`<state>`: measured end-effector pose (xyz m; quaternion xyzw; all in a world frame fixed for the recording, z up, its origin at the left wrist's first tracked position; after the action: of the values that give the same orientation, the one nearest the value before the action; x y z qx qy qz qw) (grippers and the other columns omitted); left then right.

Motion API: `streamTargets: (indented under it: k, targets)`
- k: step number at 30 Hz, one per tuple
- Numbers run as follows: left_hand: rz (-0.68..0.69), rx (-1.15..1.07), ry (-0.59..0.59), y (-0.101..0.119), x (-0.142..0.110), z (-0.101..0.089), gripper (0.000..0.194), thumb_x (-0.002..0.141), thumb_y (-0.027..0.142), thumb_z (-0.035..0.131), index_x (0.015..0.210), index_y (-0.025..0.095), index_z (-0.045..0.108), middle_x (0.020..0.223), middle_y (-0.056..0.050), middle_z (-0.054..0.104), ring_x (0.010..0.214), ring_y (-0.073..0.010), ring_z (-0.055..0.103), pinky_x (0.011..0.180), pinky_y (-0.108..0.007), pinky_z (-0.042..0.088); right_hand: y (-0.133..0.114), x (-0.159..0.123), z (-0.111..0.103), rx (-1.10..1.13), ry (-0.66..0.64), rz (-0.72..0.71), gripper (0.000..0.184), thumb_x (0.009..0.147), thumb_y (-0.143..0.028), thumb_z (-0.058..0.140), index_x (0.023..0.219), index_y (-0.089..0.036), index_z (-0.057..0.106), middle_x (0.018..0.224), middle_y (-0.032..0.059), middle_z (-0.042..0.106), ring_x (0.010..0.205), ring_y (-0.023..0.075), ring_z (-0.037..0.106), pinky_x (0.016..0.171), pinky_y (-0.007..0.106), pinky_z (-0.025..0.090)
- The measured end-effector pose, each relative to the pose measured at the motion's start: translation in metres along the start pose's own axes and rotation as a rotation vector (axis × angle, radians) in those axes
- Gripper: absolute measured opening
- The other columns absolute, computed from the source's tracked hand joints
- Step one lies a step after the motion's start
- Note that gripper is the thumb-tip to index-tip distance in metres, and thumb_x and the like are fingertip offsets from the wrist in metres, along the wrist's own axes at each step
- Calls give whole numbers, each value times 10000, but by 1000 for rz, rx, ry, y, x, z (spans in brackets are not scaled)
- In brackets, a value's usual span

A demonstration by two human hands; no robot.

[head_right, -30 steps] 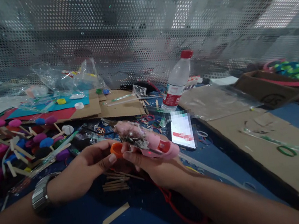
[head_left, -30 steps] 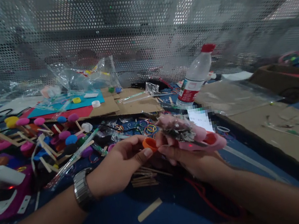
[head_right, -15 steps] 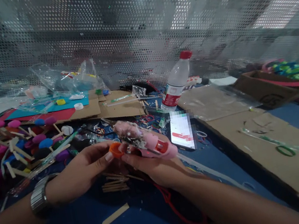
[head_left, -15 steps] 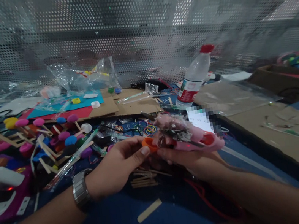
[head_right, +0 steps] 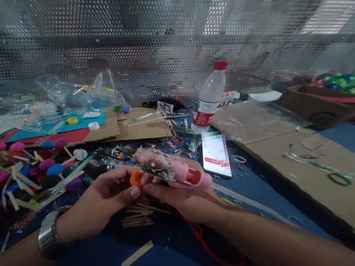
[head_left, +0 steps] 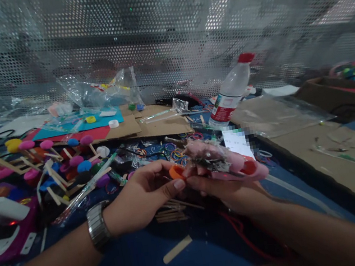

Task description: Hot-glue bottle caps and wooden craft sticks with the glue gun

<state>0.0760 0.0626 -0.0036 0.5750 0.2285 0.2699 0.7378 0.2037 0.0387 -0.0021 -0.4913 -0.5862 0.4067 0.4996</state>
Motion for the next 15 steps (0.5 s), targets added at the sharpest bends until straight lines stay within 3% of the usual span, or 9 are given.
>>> streamTargets:
  k: [8,15]
  targets:
    - [-83,-6,-31,-8,-1,2,465,778,535,825,961,160,619,907,-12,679,875,-163,665,847,-314,541,-12,-1,3,-59,-8,-42,179,841,-383,770,788,-254,658,762,0,653,585,146,549,502,295,456]
    - [-29,-11,-5,0,-1,1,417,790,490,830,936,137,664,864,14,681,819,-108,634,818,-234,512,0,0,-2,90,69,47,336,736,-398,858,765,-239,564,787,-17,657,534,113,541,454,254,459]
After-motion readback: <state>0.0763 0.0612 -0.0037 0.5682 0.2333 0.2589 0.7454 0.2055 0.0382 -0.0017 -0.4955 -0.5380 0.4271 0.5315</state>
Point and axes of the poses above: each hand's wrist, its own x-axis towards the middle knuckle, its own z-axis out of the palm, y = z × x, the point moved 9 cm from there along x, towards the middle knuckle
